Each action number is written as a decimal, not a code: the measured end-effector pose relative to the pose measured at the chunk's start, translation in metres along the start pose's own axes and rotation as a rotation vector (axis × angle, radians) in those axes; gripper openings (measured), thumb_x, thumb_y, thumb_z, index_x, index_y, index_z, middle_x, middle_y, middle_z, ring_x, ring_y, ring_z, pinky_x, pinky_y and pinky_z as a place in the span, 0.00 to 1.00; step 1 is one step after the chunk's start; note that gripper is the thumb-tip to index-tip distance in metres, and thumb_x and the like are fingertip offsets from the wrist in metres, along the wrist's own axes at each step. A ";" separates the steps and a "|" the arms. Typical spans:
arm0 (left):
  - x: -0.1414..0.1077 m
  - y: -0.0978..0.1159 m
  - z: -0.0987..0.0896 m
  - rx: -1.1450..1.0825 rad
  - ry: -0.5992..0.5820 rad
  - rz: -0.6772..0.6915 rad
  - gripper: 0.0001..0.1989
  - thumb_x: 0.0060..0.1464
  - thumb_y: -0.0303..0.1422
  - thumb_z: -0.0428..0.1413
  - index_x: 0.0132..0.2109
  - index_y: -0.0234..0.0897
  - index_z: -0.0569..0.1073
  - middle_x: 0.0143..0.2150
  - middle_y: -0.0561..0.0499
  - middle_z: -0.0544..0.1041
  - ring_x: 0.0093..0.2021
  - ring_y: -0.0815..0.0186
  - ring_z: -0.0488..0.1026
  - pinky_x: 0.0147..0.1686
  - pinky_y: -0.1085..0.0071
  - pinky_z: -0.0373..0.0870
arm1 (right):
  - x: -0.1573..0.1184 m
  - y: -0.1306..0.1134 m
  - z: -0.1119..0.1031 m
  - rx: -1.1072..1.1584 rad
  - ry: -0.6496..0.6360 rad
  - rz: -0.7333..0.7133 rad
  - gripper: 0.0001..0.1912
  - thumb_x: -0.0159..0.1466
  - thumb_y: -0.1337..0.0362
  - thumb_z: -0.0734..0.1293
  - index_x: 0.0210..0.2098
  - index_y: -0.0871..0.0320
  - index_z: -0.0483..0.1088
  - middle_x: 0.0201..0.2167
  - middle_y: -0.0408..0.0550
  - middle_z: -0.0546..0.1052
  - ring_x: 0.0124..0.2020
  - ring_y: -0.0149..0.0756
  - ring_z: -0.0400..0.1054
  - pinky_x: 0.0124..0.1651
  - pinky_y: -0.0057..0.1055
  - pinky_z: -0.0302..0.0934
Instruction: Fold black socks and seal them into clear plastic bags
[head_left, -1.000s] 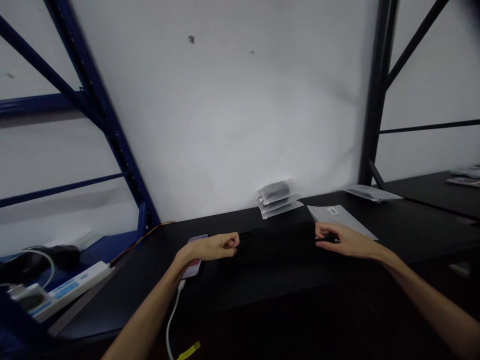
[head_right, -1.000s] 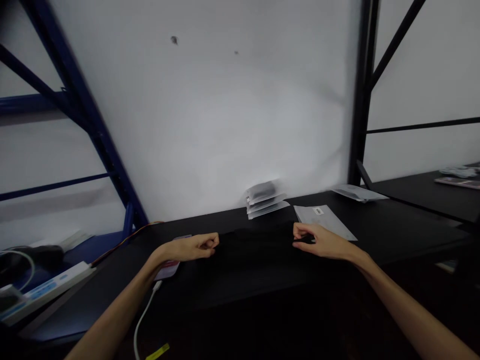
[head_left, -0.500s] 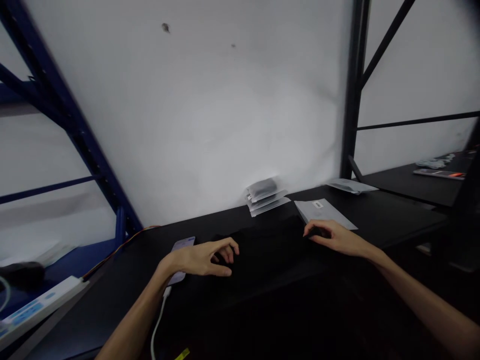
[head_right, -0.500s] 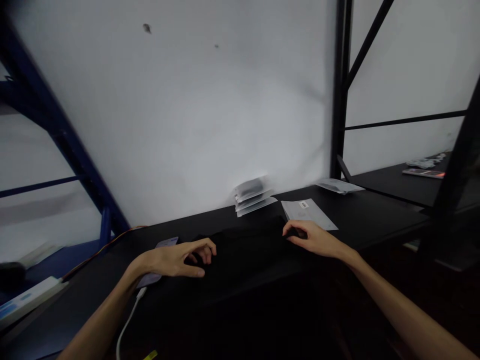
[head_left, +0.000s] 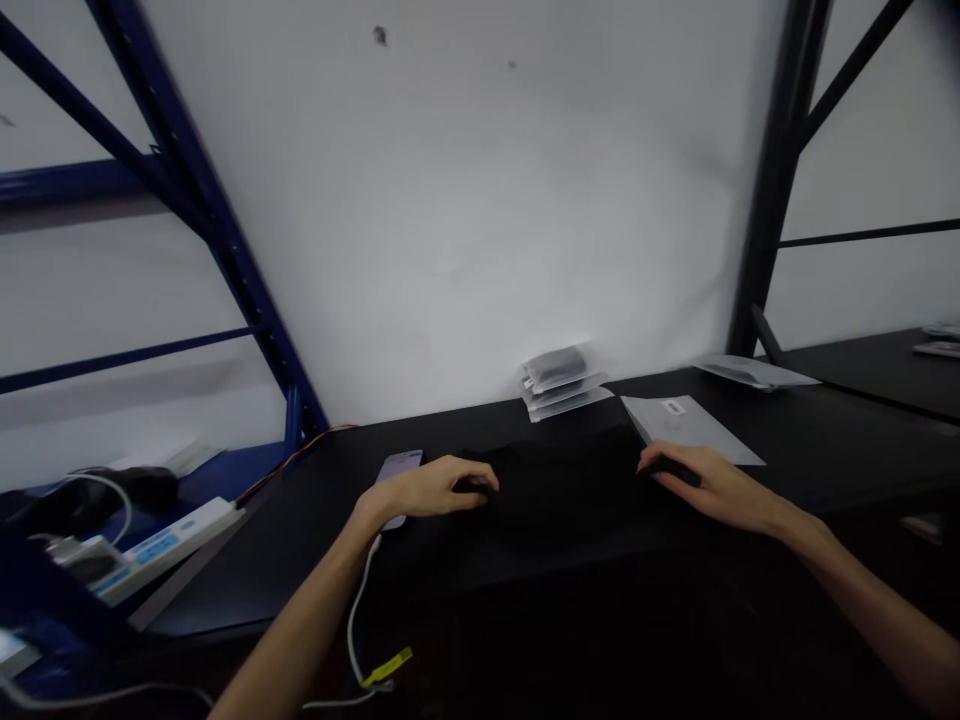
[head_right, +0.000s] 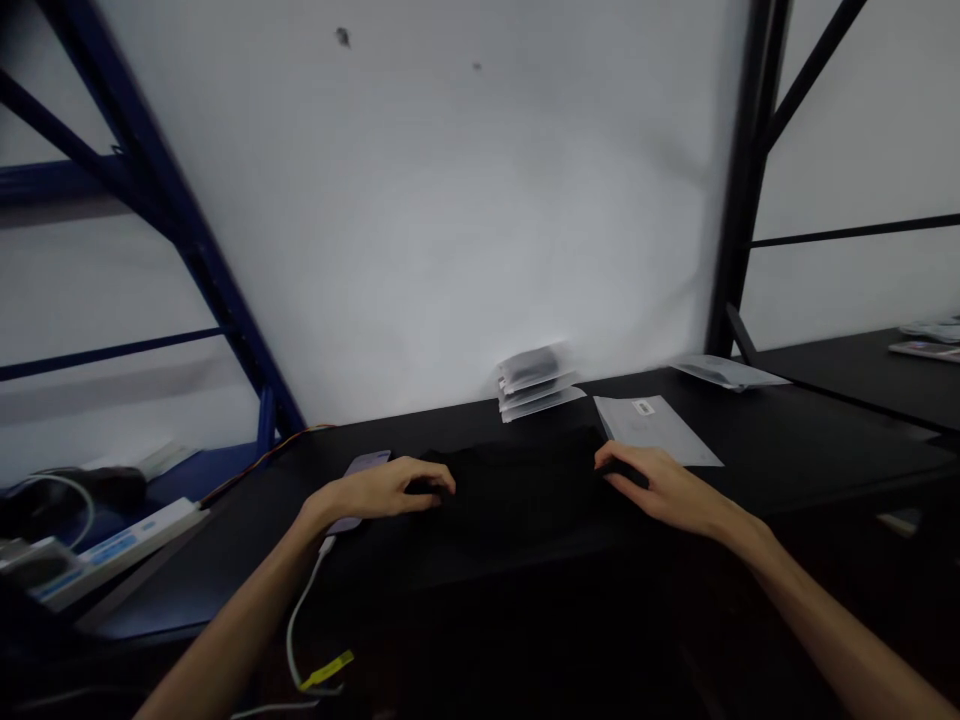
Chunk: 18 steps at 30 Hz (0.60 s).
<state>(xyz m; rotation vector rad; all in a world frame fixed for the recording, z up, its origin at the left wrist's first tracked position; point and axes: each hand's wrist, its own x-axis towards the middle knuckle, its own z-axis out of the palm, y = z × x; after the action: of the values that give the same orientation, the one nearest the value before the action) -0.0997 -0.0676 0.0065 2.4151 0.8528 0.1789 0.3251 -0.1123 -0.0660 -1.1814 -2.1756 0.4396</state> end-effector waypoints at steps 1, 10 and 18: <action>-0.001 -0.001 -0.001 0.013 0.029 -0.011 0.11 0.62 0.35 0.56 0.50 0.43 0.76 0.46 0.51 0.78 0.44 0.63 0.74 0.46 0.68 0.67 | 0.002 0.001 0.001 -0.008 0.012 0.001 0.16 0.71 0.50 0.61 0.52 0.49 0.71 0.51 0.49 0.77 0.51 0.47 0.72 0.54 0.45 0.65; -0.004 -0.003 -0.012 0.048 0.129 -0.205 0.15 0.62 0.46 0.53 0.38 0.38 0.69 0.29 0.56 0.64 0.29 0.69 0.58 0.29 0.71 0.53 | 0.029 0.012 0.001 0.106 0.256 0.242 0.20 0.67 0.43 0.63 0.46 0.51 0.70 0.26 0.42 0.72 0.27 0.37 0.67 0.31 0.34 0.64; 0.007 -0.025 -0.014 0.027 0.308 -0.272 0.20 0.62 0.50 0.50 0.37 0.38 0.70 0.28 0.56 0.65 0.29 0.68 0.59 0.30 0.71 0.54 | 0.065 0.017 -0.015 -0.027 0.360 0.203 0.18 0.66 0.45 0.65 0.45 0.52 0.67 0.19 0.35 0.61 0.20 0.33 0.57 0.27 0.32 0.54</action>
<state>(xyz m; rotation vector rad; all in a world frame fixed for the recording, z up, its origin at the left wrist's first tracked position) -0.1117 -0.0404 0.0040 2.2989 1.3182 0.4432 0.3193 -0.0481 -0.0408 -1.3853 -1.7681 0.2569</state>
